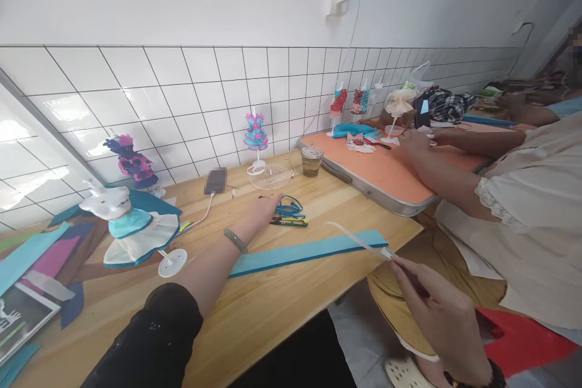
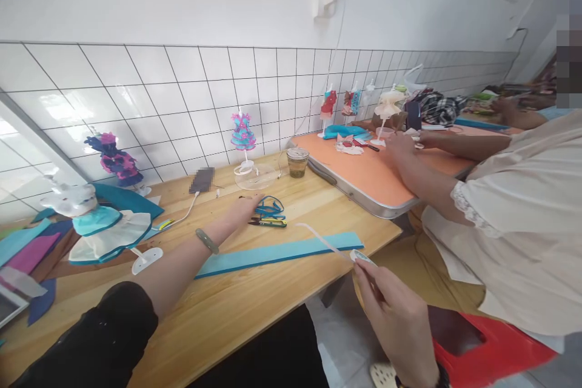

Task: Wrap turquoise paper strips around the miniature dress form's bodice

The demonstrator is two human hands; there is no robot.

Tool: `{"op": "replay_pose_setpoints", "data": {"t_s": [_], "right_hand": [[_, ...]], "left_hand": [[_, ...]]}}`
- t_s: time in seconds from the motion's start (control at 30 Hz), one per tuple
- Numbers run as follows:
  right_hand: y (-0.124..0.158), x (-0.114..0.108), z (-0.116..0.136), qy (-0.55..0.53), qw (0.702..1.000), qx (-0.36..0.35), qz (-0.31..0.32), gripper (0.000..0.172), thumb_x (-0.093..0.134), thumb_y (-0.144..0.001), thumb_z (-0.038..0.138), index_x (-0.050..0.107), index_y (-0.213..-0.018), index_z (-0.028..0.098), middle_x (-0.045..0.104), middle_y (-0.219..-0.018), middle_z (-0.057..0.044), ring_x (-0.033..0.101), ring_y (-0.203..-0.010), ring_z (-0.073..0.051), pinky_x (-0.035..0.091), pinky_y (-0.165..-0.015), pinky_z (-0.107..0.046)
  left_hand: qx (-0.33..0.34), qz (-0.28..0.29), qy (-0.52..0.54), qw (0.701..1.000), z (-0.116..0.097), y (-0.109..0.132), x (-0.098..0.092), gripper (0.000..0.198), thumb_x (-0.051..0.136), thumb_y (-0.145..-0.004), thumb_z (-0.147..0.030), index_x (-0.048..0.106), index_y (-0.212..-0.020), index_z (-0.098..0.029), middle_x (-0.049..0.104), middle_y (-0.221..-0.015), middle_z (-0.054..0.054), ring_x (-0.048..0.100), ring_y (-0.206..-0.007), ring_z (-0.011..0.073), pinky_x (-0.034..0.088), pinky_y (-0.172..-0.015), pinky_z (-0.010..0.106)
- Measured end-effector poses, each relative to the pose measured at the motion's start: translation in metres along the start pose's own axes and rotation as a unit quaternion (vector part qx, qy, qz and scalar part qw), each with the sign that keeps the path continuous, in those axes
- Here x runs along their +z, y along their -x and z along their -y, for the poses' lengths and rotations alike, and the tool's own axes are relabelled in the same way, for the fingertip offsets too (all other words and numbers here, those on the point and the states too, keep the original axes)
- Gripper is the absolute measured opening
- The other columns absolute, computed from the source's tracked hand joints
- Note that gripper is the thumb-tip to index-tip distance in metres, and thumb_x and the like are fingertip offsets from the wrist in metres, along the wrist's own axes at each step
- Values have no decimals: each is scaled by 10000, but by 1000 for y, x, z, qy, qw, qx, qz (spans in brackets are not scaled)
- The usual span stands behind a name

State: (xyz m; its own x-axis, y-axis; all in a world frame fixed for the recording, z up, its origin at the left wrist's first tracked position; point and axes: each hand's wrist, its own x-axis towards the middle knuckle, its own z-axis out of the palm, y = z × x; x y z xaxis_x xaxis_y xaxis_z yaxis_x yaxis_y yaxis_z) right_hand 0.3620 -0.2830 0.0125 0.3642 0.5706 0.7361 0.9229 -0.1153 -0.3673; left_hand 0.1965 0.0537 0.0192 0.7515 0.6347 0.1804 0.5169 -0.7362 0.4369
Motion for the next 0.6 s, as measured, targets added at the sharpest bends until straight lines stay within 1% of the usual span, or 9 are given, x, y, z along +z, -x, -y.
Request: {"op": "replay_pose_setpoints", "data": {"t_s": [0.1, 0.17, 0.23, 0.33, 0.43, 0.53, 0.6], "right_hand": [[6, 1, -10, -2, 1000, -11, 1, 120, 604, -865, 242, 659, -961, 194, 726, -886, -28, 688, -740, -152, 537, -716, -261], [9, 2, -13, -1, 1000, -21, 5, 131, 613, -859, 232, 657, -976, 193, 724, -912, -29, 688, -774, -155, 532, -756, -267], [10, 2, -15, -2, 1000, -28, 6, 142, 616, -858, 232, 656, -989, 192, 723, -924, -30, 688, -783, -158, 526, -771, -274], [10, -1, -14, -2, 1000, -25, 1, 136, 608, -865, 236, 655, -985, 189, 723, -895, -29, 684, -735, -152, 522, -746, -273], [10, -7, -13, 1, 1000, -14, -4, 144, 595, -874, 264, 656, -979, 186, 722, -865, -29, 682, -709, -154, 521, -722, -272], [13, -11, -15, 9, 1000, -10, -2, 151, 586, -880, 290, 658, -960, 186, 724, -858, -30, 688, -721, -162, 520, -727, -270], [16, -11, -16, 15, 1000, -13, -1, 149, 584, -882, 288, 659, -959, 184, 724, -850, -28, 687, -711, -157, 516, -736, -266]], "left_hand": [[34, 42, -47, 997, 5, -2, 6, 443, 532, -804, -158, 550, -1246, -176, 691, -903, 131, 629, -922, 268, 386, -910, 369], [44, 58, -70, 995, 8, -2, 8, 449, 523, -799, -146, 537, -1248, -168, 682, -892, 133, 622, -929, 263, 363, -944, 371], [44, 64, -84, 993, 11, -1, 9, 442, 503, -810, -146, 524, -1251, -167, 678, -905, 133, 615, -941, 259, 371, -937, 362], [32, 55, -92, 994, 16, 2, 6, 454, 437, -863, -173, 453, -1317, -171, 676, -985, 129, 607, -962, 252, 413, -880, 350], [17, 30, -90, 995, 19, 2, 3, 466, 369, -920, -215, 365, -1381, -144, 659, -1085, 145, 604, -993, 253, 432, -854, 356], [3, 7, -85, 996, 19, 0, 4, 463, 361, -944, -239, 352, -1392, -125, 648, -1115, 168, 606, -1015, 262, 427, -875, 368], [-6, -1, -79, 997, 18, -3, 6, 447, 390, -943, -231, 376, -1382, -145, 663, -1072, 148, 609, -1016, 259, 428, -890, 375]]}}
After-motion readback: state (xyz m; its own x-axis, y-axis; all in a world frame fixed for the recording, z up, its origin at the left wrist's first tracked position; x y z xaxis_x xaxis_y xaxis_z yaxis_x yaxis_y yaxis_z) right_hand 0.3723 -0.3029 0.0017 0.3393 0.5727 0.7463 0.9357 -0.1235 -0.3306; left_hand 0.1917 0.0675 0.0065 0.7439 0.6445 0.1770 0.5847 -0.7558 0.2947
